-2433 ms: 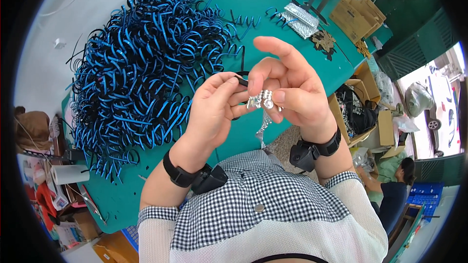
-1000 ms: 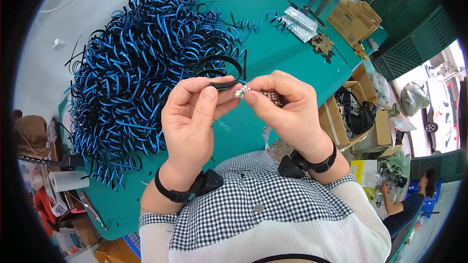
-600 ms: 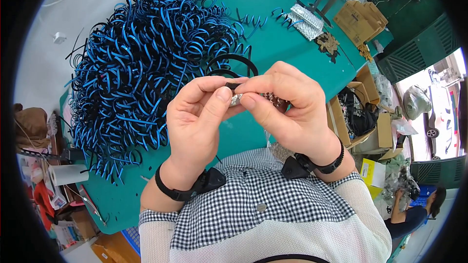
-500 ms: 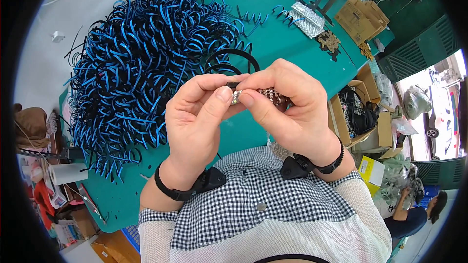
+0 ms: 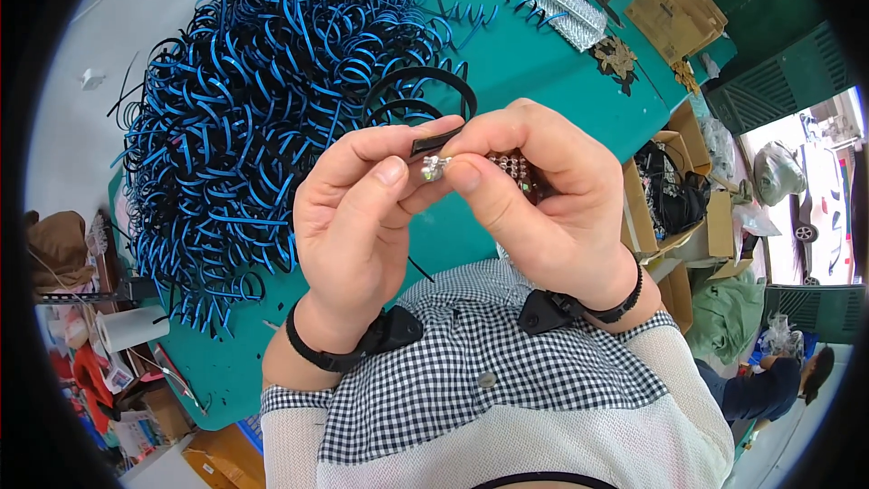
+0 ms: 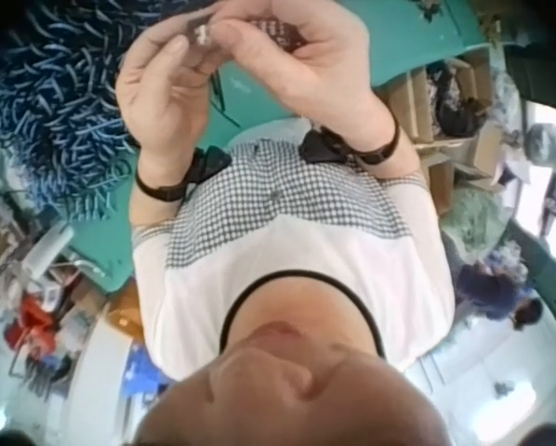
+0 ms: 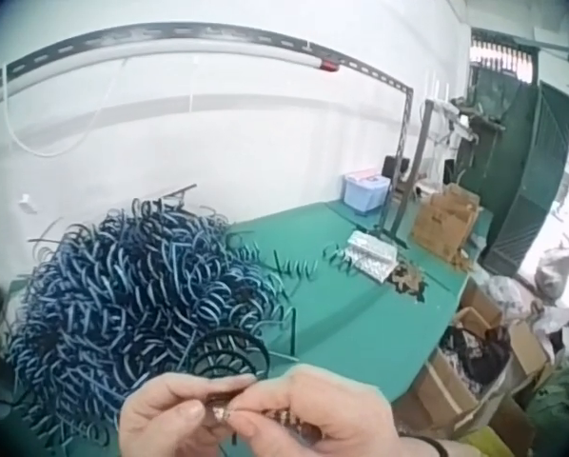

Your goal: The recorder is assembling decorative shoe components, specifically attaching a rhinestone strip to a black flexible band.

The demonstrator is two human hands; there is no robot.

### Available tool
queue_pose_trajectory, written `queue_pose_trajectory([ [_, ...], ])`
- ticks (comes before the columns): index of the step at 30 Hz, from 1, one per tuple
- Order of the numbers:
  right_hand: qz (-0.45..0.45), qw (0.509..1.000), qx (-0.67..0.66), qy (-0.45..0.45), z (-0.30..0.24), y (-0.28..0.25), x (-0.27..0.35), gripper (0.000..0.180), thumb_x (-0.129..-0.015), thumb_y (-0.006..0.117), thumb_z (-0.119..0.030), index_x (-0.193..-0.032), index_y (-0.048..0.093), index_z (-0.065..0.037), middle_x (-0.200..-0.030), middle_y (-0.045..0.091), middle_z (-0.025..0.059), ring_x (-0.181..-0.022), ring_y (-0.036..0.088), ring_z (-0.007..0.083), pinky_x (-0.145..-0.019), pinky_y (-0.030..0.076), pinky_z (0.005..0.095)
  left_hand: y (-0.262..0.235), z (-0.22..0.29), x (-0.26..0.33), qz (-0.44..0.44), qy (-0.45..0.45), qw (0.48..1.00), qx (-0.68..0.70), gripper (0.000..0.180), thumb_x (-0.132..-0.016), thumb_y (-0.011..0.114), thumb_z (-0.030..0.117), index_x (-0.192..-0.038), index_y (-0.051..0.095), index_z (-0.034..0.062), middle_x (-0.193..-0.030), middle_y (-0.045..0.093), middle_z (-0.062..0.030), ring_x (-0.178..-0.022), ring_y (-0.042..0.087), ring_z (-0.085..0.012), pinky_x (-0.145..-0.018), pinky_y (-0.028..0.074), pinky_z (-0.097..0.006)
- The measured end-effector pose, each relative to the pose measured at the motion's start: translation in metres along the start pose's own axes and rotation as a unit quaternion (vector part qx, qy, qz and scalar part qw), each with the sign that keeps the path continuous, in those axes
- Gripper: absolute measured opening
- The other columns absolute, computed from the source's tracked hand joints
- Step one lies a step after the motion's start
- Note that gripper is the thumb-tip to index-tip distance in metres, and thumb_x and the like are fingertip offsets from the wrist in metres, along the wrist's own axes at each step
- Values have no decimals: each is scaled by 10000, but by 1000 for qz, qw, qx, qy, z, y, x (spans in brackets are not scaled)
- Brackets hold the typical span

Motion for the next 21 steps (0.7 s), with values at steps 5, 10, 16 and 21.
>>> queue_pose_trajectory([
  [5,1,1000,4,-14,1,3,-2,60,-797,599,-22,-848,599,8,-726,528,1,-579,414,33,-499,308,177,-2,-1,-1,-13,-2,1000,13,233,-879,388,9,-1056,511,-78,-1131,536,-249,-1005,577,-266,-894,475,-408],
  [10,17,1000,9,10,0,6,-1,52,-798,601,-24,-838,595,9,-711,523,-4,-563,402,27,-487,301,174,-1,-2,1,-12,18,1000,-20,232,-876,393,4,-1058,508,-82,-1130,538,-244,-1009,573,-263,-892,473,-409],
  [16,28,999,27,-2,-2,6,1,46,-797,604,-26,-823,588,8,-710,525,-4,-565,403,25,-485,305,172,0,-2,1,-13,28,999,-41,226,-845,440,-32,-1054,508,-82,-1124,540,-249,-1008,570,-262,-886,473,-406],
  [21,24,1000,17,4,-1,4,2,50,-798,599,-26,-823,585,15,-716,529,4,-570,410,32,-490,312,176,2,-2,2,-5,29,998,-57,222,-833,453,-47,-1045,510,-80,-1121,541,-249,-990,579,-263,-877,478,-397],
])
Point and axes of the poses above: each hand's wrist, its own x-axis away from the middle knuckle, its own y-axis out of the palm, z = x × y, the point moved 1 cm from there along -x, towards the middle knuckle
